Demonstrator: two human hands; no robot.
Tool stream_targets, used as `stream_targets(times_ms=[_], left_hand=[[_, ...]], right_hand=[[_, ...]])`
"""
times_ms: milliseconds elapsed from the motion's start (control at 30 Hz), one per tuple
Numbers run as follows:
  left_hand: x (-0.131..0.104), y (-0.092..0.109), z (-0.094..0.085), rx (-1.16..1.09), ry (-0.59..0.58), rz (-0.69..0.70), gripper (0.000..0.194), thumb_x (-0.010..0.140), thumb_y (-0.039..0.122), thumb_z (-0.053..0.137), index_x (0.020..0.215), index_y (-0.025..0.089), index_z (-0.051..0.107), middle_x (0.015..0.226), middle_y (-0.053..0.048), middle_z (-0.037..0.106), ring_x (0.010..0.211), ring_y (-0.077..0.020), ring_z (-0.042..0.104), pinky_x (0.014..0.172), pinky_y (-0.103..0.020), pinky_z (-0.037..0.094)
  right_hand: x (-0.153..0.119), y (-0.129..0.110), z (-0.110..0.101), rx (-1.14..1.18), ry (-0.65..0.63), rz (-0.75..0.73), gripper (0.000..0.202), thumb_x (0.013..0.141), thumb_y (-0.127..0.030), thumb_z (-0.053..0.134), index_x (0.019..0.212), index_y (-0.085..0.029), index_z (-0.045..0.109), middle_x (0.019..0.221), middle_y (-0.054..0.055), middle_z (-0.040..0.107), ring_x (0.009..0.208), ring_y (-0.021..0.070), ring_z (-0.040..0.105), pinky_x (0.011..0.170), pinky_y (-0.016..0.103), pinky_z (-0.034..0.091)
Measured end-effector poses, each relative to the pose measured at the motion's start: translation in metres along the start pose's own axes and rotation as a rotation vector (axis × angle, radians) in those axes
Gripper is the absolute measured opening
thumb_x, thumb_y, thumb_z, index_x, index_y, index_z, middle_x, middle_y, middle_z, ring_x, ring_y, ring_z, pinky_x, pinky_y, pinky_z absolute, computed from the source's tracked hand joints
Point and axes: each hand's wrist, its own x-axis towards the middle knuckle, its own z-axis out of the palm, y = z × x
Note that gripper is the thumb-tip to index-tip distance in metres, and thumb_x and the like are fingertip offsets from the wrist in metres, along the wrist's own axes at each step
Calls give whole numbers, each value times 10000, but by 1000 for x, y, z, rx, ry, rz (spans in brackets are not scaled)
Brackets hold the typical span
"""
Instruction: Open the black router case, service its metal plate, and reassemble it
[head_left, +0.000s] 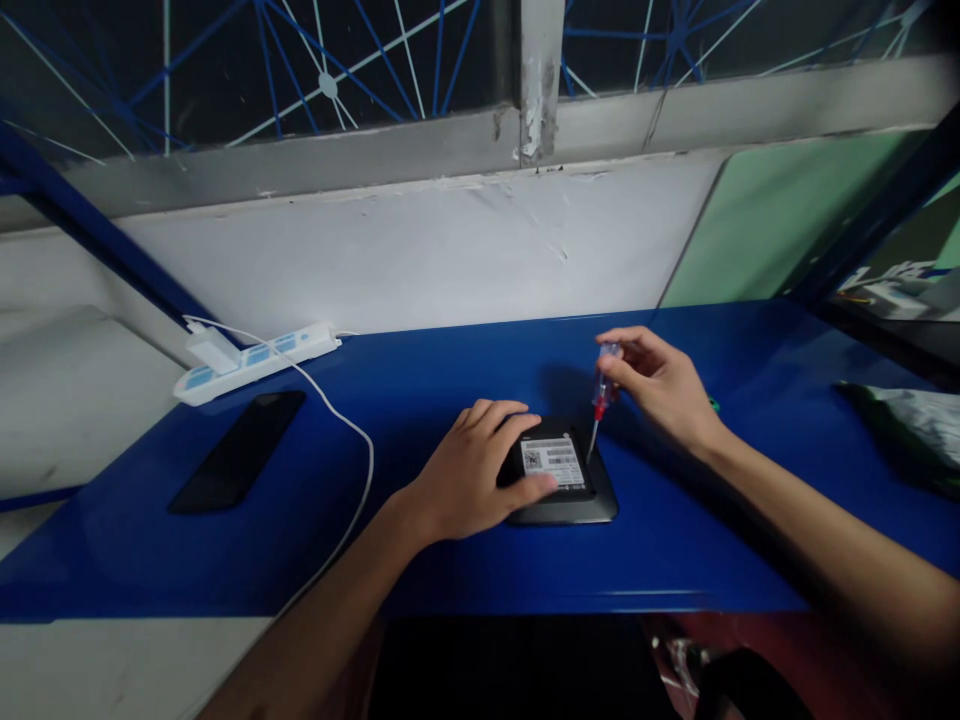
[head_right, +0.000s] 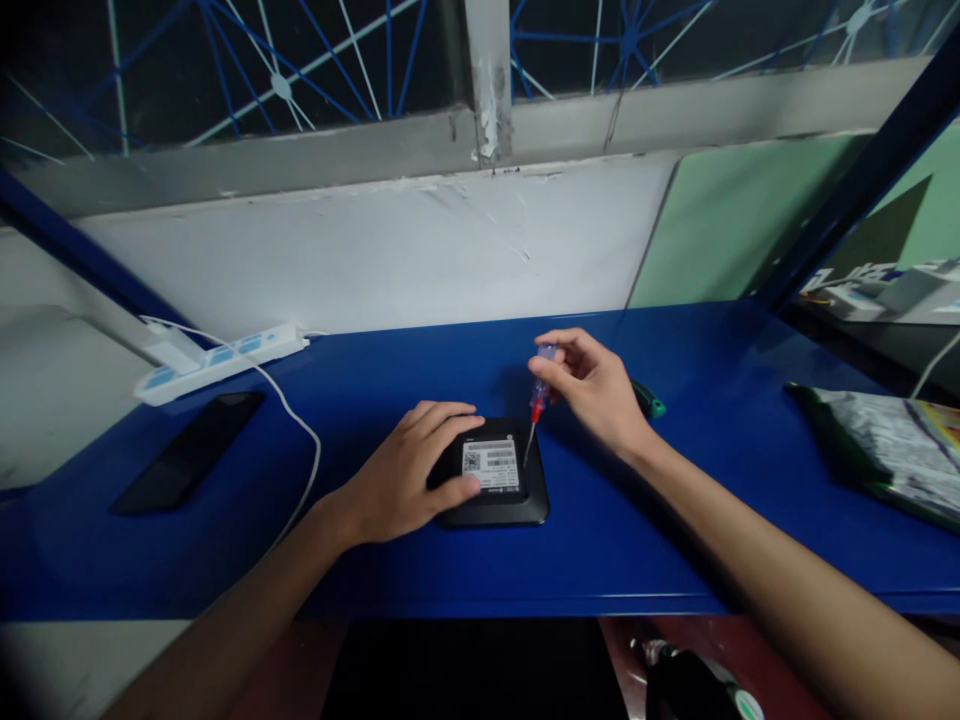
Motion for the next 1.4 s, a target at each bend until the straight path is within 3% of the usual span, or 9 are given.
stream_targets(times_ms=[67, 167, 333, 800, 1400], left_hand=[[2, -4, -2, -20, 119, -43, 357, 1031, 449, 394, 1261, 227, 552, 1317, -76, 593, 1219, -265, 517, 1063, -501, 399], [6, -9, -4, -47, 341, -76, 314, 1049, 350, 328, 1123, 207, 597, 1175, -72, 644, 1125, -236, 558, 1021, -460, 421], [9, -15, -3, -35, 509, -132, 292, 1037, 320, 342, 1010, 206, 609, 1058, -61, 659, 1015, -219, 578, 960, -418, 443], [12, -19, 2, -17, 485, -188, 327, 1042, 361, 325, 953, 209, 601, 1000, -46, 659, 967, -215, 569, 925, -395, 442], [13, -21, 5, 17, 427, -198, 372, 1048, 387, 277, 950, 220, 594, 1028, -50, 665, 982, -223, 579, 931, -402, 441]], right_hand=[[4, 3, -3, 37, 97, -9, 311, 755, -404, 805, 981, -246, 660, 714, -40, 590, 574, 104, 561, 563, 280, 509], [7, 9, -4, 69, 187, 4, 334, 713, -414, 834, 934, -262, 635, 724, -34, 632, 609, 128, 621, 619, 302, 561], [4, 20, 3, 41, 131, 14, 325, 707, -395, 833, 887, -256, 599, 773, -19, 671, 700, 157, 669, 725, 352, 592], [1, 26, 10, 33, 54, 17, 313, 710, -368, 842, 850, -249, 588, 803, -20, 700, 721, 133, 652, 731, 302, 530], [1, 27, 7, 55, 84, 33, 306, 744, -391, 815, 885, -257, 578, 800, -31, 679, 663, 128, 649, 704, 313, 546]])
